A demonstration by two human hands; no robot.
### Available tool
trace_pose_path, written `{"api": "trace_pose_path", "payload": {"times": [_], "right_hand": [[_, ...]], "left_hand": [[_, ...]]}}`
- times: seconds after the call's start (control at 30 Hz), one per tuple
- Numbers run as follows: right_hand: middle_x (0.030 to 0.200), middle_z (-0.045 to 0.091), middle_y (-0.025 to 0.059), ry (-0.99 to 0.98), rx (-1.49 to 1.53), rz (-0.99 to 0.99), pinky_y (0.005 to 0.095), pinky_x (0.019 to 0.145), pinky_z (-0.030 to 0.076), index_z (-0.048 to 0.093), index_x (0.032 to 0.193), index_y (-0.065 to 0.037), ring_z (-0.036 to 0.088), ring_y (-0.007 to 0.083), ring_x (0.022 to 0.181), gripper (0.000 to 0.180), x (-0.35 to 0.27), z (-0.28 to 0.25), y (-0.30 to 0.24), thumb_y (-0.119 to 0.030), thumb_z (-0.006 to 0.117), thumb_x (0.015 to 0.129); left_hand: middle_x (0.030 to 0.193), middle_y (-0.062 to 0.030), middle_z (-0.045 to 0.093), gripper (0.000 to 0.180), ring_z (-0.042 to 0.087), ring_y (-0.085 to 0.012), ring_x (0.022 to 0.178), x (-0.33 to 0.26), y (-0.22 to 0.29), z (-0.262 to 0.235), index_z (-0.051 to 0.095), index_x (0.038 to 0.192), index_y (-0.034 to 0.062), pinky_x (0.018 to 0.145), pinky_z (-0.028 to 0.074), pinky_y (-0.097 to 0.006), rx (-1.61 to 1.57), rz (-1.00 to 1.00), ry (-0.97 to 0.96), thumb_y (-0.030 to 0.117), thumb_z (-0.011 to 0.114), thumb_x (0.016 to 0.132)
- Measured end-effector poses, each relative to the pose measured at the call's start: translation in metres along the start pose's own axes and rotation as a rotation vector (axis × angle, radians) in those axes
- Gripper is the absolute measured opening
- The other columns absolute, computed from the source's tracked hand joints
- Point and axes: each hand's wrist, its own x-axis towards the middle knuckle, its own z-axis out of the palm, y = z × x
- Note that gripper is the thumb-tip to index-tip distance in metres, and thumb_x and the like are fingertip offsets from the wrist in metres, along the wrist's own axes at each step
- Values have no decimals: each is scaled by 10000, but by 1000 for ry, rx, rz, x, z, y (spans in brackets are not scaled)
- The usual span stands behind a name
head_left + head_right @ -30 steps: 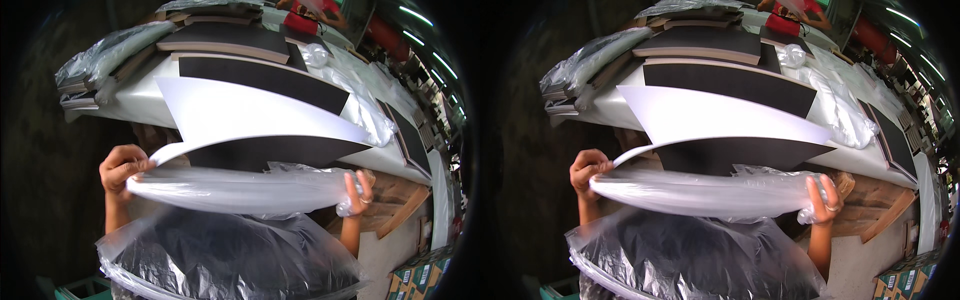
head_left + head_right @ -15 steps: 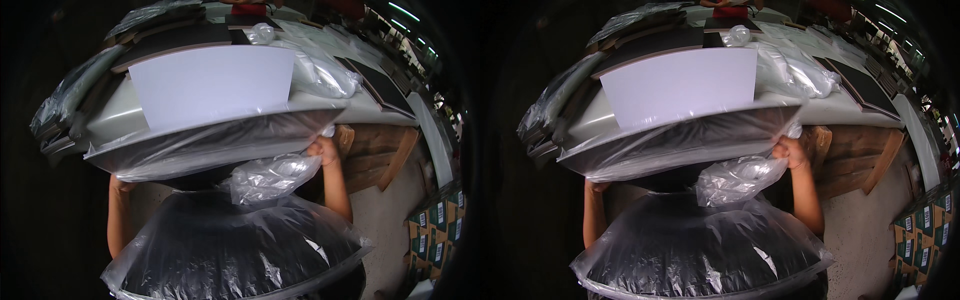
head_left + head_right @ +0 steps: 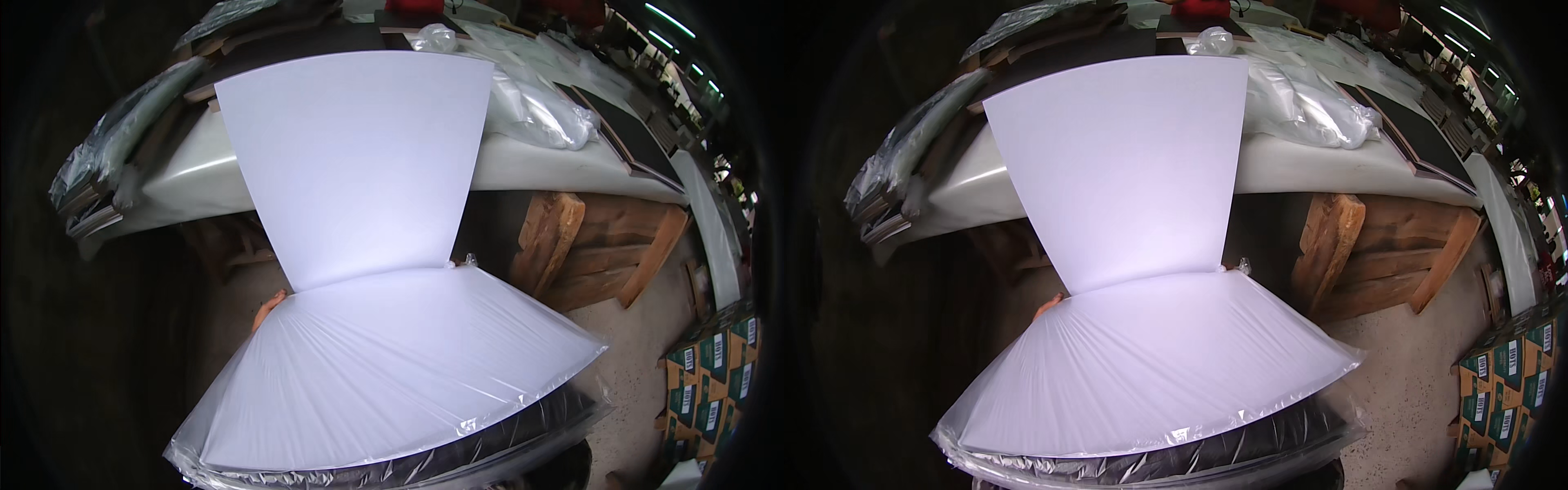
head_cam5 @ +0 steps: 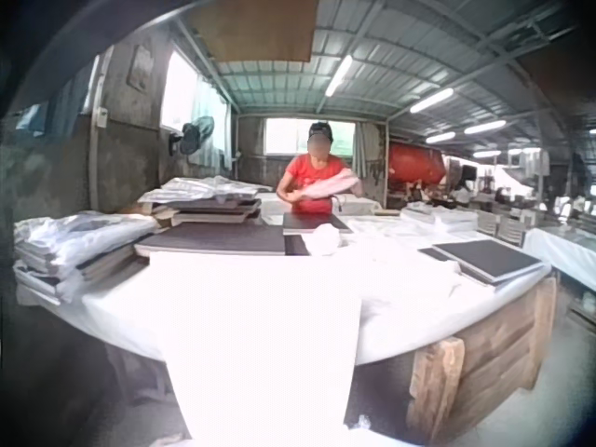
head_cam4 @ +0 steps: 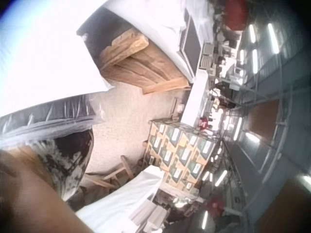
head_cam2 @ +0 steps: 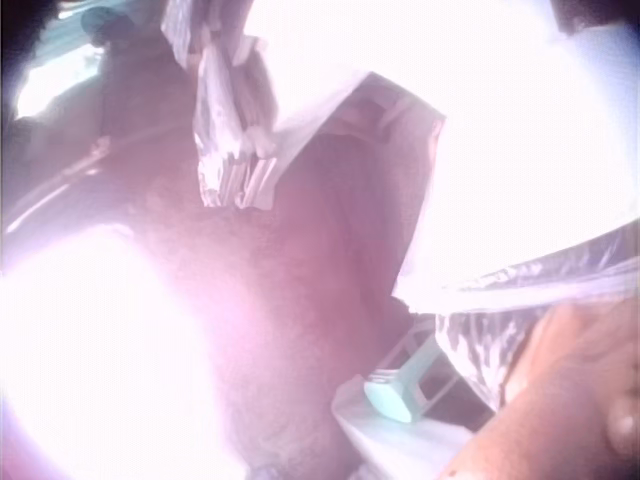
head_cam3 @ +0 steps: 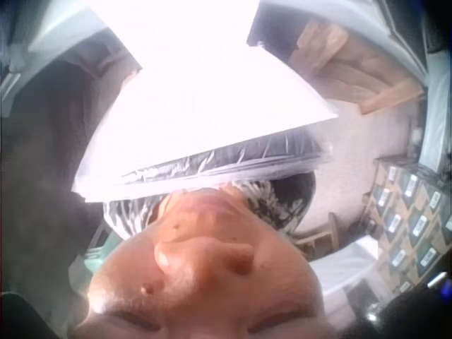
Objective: The person wraps individual black boards in clear plastic film by pulling the film over each board and tucking the edges before placing the wrapped item onto a stack.
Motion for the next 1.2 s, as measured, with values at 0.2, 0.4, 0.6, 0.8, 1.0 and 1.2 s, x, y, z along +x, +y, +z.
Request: {"api": "trace_pose_path", "payload": {"times": [0.2,0.4,0.6,0.8,1.0,1.2], "right_hand": [[948,561,148,1245,23,-878,339,835,433,524,1016,28,545,250,910,364,4,-81,-123,139,377,702],[695,490,60,1430,105,-1747,269,554,408,477,1005,10,451,141,589,168,-209,-38,-419,-47,456,848],[722,403,12,-1034,403,-479,200,513,313,400,1126,-14,357,72,576,310,-218,206,-354,-249,392,925],[923,516,89,-780,721,-401,261,728,383,275,1256,1,483,148,851,532,-205,228,-314,-291,504,875],[939,598,43,-884,308,-267,234,750,417,517,1096,-8,546,95,830,369,-186,214,-280,-229,613,817],[946,600,47,-714,291,-465,260,802,400,594,974,-23,528,98,879,197,-199,219,-272,-170,573,844]], "left_hand": [[656,24,517,68,473,-73,554,58,-24,-14,528,896,118,486,362,-196,513,-140,297,145,546,836],[691,52,396,142,353,-46,584,-20,209,88,489,945,84,528,289,-179,653,756,10,184,520,848],[1262,-121,365,925,372,-232,1139,-58,164,287,230,1328,33,925,310,-377,972,1021,-598,485,694,667],[620,-15,465,327,402,-95,585,-40,92,265,574,876,3,526,346,-241,843,584,-359,320,494,890],[659,-86,525,272,500,-190,600,-39,93,248,533,948,-1,579,396,-335,952,862,-310,258,495,875],[758,-89,532,327,515,-194,713,-40,88,262,429,1113,20,665,413,-324,937,1059,-112,268,440,900]]}}
